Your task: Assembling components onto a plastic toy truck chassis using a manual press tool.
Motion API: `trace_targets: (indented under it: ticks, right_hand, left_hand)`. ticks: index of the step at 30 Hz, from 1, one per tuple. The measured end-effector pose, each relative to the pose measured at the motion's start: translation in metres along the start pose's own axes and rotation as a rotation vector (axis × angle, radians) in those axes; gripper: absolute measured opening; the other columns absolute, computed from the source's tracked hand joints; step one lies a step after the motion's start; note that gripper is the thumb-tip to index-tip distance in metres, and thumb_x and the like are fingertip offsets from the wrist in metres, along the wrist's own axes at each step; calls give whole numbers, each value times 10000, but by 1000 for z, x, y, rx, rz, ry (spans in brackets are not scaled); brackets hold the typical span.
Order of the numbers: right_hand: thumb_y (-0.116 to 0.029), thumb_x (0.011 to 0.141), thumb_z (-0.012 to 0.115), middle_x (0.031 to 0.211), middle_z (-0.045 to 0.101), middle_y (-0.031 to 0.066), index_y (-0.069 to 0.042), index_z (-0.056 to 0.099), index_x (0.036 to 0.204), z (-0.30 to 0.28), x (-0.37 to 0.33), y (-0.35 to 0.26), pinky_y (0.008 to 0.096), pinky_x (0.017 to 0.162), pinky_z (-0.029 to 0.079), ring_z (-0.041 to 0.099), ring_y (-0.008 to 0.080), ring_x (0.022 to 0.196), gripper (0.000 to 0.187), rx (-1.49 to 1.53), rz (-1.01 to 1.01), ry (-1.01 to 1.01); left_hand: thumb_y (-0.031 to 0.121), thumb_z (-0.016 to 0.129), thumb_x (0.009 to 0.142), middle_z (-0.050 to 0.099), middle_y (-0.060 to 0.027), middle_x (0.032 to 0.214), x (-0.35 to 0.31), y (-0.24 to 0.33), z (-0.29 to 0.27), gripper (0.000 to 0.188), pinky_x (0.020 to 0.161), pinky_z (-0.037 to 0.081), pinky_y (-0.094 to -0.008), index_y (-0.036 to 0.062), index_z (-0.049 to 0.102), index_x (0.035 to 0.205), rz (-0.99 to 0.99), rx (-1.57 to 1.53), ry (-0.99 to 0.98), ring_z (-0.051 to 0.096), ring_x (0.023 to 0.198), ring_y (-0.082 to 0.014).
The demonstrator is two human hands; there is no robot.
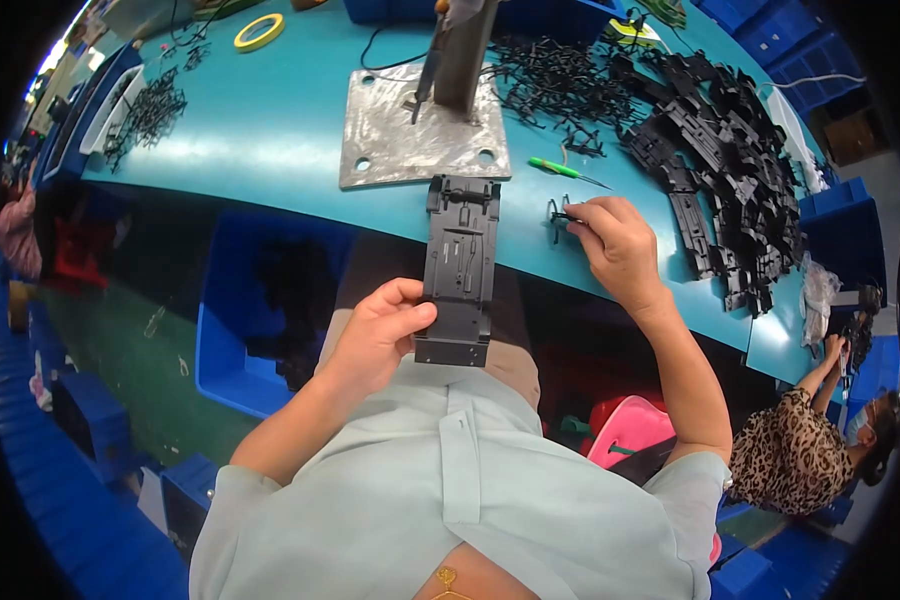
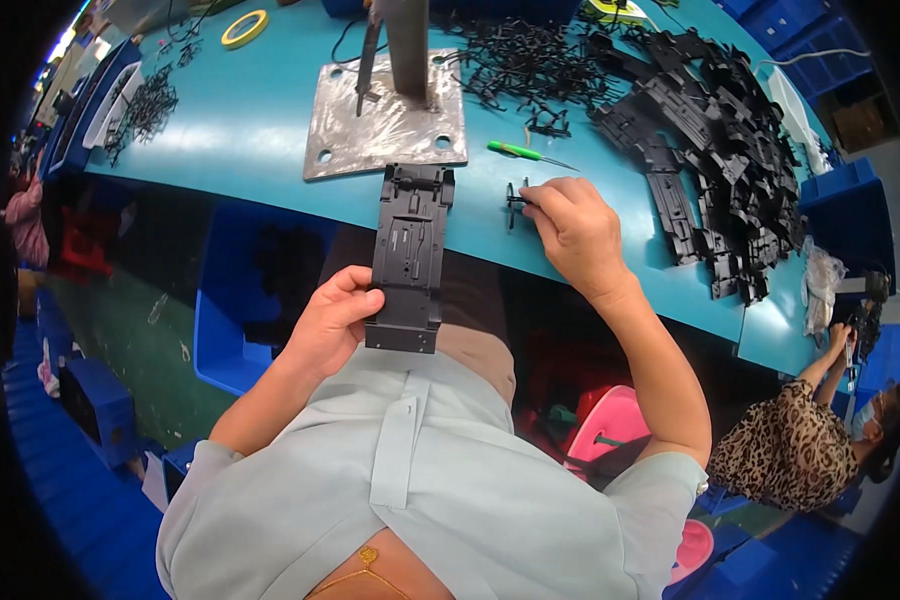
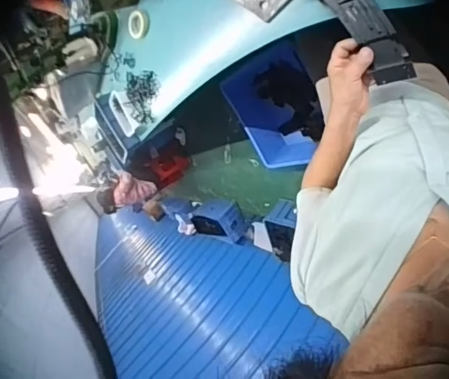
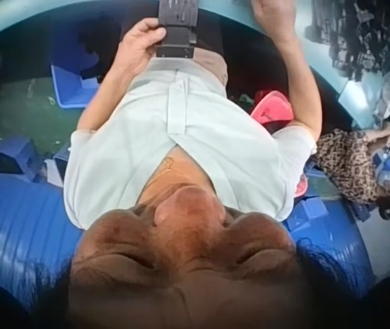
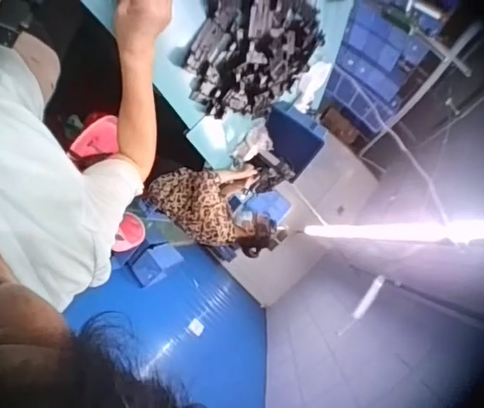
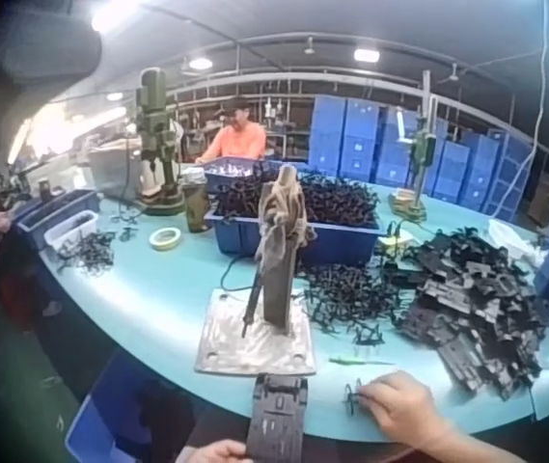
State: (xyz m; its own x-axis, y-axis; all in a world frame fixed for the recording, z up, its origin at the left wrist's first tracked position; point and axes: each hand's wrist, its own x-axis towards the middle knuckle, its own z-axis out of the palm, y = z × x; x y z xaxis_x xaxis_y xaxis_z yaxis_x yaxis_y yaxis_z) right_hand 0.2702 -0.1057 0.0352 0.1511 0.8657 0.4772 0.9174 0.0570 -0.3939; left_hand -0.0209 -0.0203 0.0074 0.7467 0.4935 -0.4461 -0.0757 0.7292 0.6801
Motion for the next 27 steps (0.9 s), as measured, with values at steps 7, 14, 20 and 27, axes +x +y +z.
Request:
trace_targets:
  ticks: [7, 14, 20, 27]
  right_hand:
    - [1, 700, 702, 784, 606, 78, -80, 683, 910, 3, -3, -25, 347, 645, 493, 591, 259, 743, 226, 23, -61, 35]
    - [33, 605, 734, 770, 593, 36, -92, 684, 931, 25, -21, -86, 300, 513, 416, 523, 200, 602, 352, 188, -304, -61]
    - [11, 604, 666, 749, 544, 33, -47, 674, 892, 35, -19, -94, 292, 525, 435, 506, 186, 616, 294, 182, -346, -67]
    - [19, 596, 660, 747, 545, 40, -38, 671, 884, 43, -24, -100, 297, 525, 445, 517, 193, 623, 294, 218, -334, -88]
  left_hand:
    - [76, 568, 914, 638, -62, 1048, 3, -2, 2, 143, 784, 550, -330, 55, 558, 1055, 24, -54, 13, 640, 931, -153]
    - [112, 554, 935, 627, -51, 1022, 8, -7, 4, 123, 812, 544, -332, 62, 556, 1047, 29, -69, 14, 625, 934, -139]
    - [115, 547, 938, 624, -39, 1019, 8, -8, 4, 96, 800, 553, -316, 76, 562, 1025, 45, -46, 6, 624, 925, -124]
    - [101, 568, 924, 626, -20, 953, 4, -5, 2, 77, 704, 524, -262, 80, 576, 998, 11, -21, 16, 611, 863, -96]
